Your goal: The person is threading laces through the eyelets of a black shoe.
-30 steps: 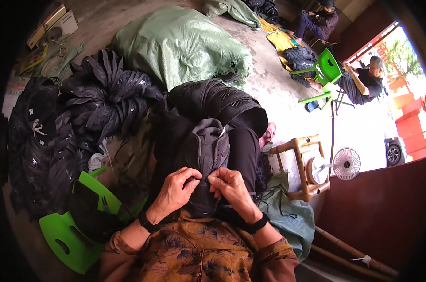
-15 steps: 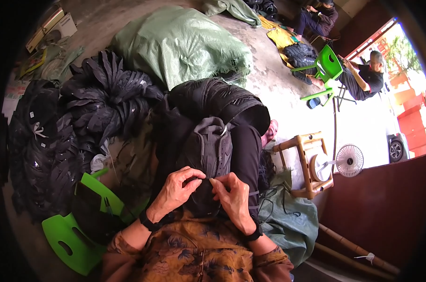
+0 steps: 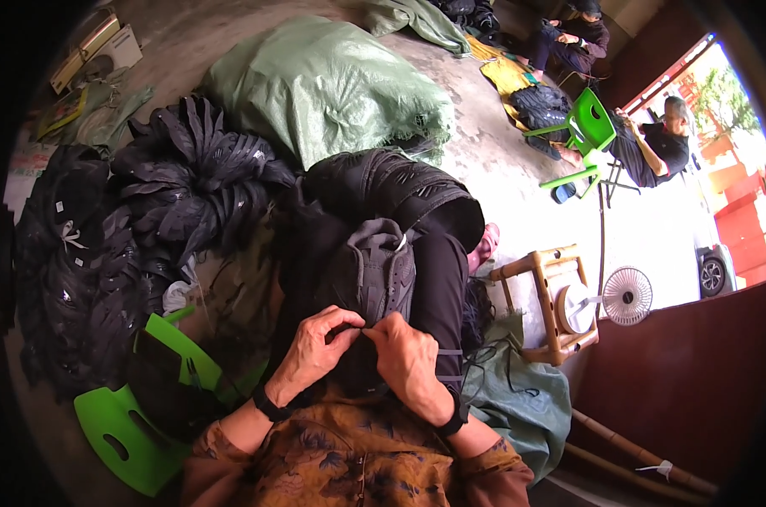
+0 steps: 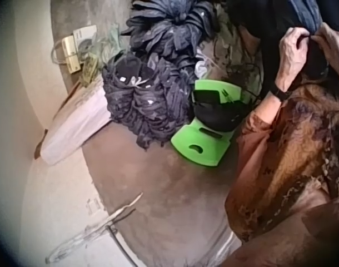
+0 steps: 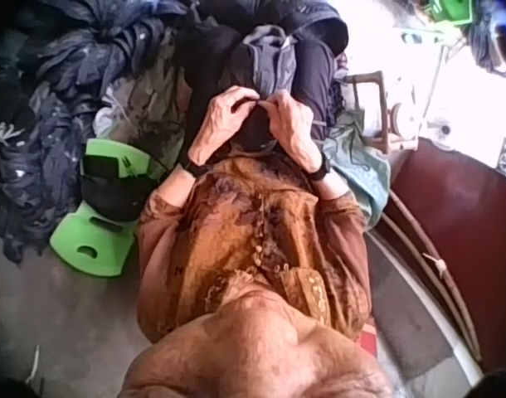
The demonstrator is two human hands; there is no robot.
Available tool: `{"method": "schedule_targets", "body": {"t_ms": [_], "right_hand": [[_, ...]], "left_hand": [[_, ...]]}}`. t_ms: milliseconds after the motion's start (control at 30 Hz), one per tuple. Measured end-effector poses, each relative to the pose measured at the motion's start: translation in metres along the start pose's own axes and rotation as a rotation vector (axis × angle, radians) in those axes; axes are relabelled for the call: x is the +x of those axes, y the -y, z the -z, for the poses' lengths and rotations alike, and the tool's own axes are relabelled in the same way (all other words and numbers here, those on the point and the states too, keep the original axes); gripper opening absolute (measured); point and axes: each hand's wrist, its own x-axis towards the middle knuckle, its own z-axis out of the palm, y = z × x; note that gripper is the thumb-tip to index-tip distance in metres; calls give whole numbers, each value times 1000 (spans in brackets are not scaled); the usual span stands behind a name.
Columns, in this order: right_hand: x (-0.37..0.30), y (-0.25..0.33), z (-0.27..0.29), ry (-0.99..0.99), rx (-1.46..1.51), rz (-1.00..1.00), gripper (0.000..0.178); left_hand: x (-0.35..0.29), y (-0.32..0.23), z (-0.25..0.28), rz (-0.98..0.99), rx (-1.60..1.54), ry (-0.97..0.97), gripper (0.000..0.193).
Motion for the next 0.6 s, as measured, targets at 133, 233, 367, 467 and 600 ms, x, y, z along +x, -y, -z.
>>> {"method": "schedule_targets", "body": {"t_ms": [133, 233, 367, 467, 600], "right_hand": [[2, 5, -4, -43, -262, 142, 22], [18, -4, 8, 202, 247, -179, 24], [9, -13, 13, 88, 227, -176, 26], [1, -15, 12, 34, 237, -267, 27], [8, -6, -1, 53, 271, -227, 26]], "left_hand": [[1, -4, 3, 16, 9, 0, 14], [2, -1, 3, 35, -5, 0, 14], [1, -6, 1, 68, -31, 19, 13], [5, -8, 2, 62, -41, 80, 13], [6, -1, -1, 84, -45, 58, 13]]}}
